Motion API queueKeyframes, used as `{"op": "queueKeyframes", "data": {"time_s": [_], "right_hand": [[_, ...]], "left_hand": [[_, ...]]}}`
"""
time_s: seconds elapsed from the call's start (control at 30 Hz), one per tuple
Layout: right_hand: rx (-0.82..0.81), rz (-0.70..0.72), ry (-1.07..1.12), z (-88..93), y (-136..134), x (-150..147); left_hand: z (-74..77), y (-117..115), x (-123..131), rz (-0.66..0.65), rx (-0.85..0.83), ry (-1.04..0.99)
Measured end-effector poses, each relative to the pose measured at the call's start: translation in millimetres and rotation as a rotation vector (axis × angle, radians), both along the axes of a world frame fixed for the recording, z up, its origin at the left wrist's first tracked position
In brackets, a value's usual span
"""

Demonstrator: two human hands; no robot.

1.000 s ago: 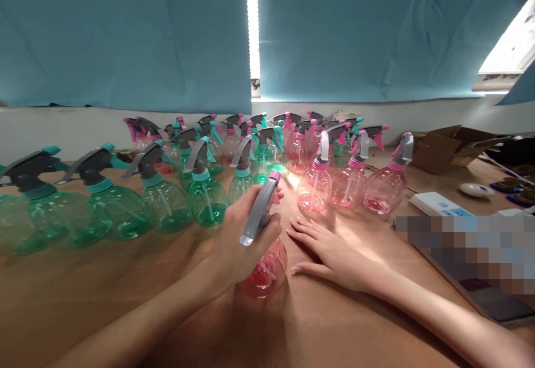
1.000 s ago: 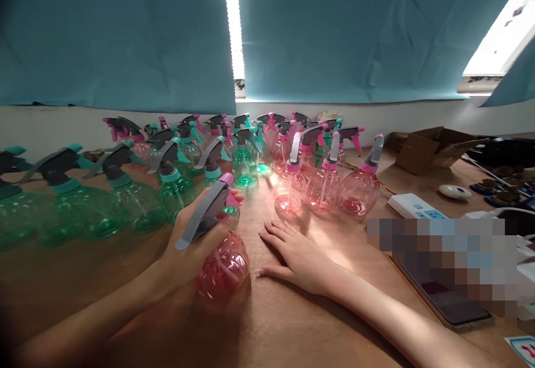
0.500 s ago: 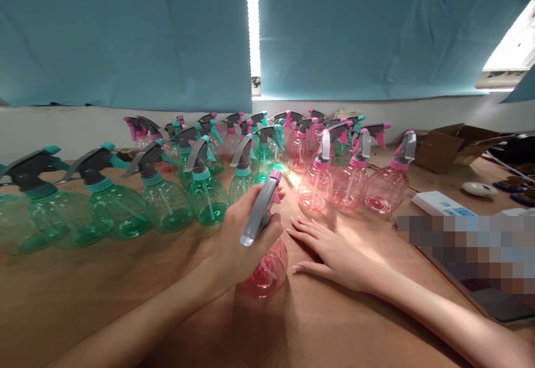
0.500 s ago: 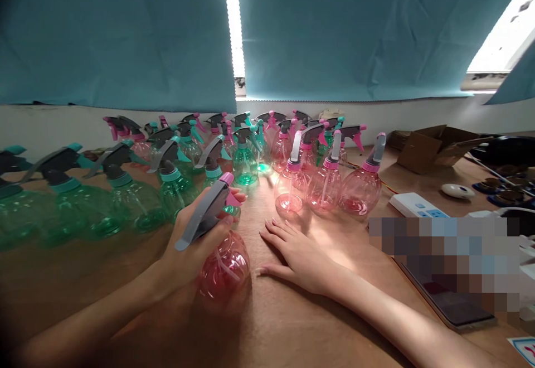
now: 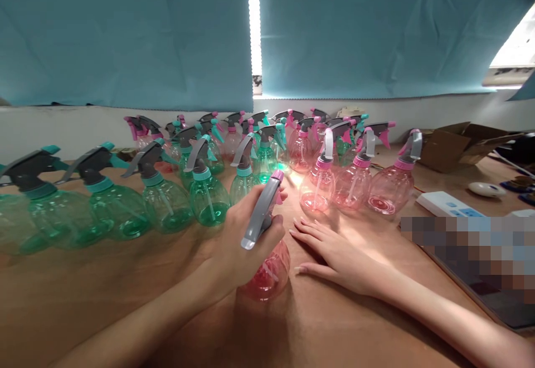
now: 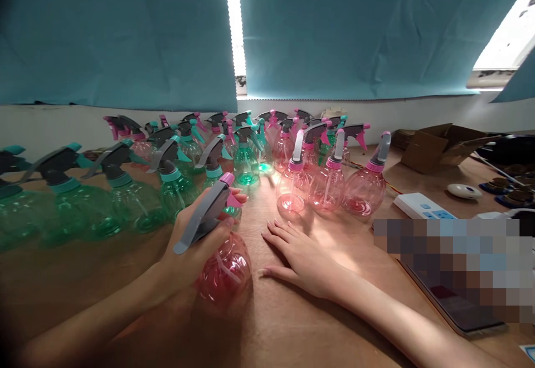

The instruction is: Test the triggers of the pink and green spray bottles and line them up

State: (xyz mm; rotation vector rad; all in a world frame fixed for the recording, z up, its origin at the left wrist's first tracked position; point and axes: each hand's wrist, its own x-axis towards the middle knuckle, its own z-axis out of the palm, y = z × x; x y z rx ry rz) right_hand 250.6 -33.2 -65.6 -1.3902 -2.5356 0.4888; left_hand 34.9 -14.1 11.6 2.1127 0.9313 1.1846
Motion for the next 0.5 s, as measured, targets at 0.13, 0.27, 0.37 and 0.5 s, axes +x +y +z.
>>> {"op": "queueKeyframes", "data": {"time_s": [0.13, 0.27, 0.37, 0.5], "right_hand": [[-0.003, -0.001, 0.008, 0.4, 0.2, 0.5], [0.016, -0.004, 0.026, -1.8, 0.0, 1.7], [0.023, -0.006, 0.026, -1.5, -0.7, 1.4], [0.027, -0.009, 0.02, 1.4, -1.2, -0.2]], "left_hand": [[-0.2, 0.6, 0.5, 0.01, -0.01, 0.002], [0.2, 0.9, 1.0, 0.016, -0.009, 0.007], [-0.3, 1.0, 0.2, 0.02, 0.015, 0.021], [-1.2, 1.1, -0.5, 0.012, 0.033, 0.03]]}}
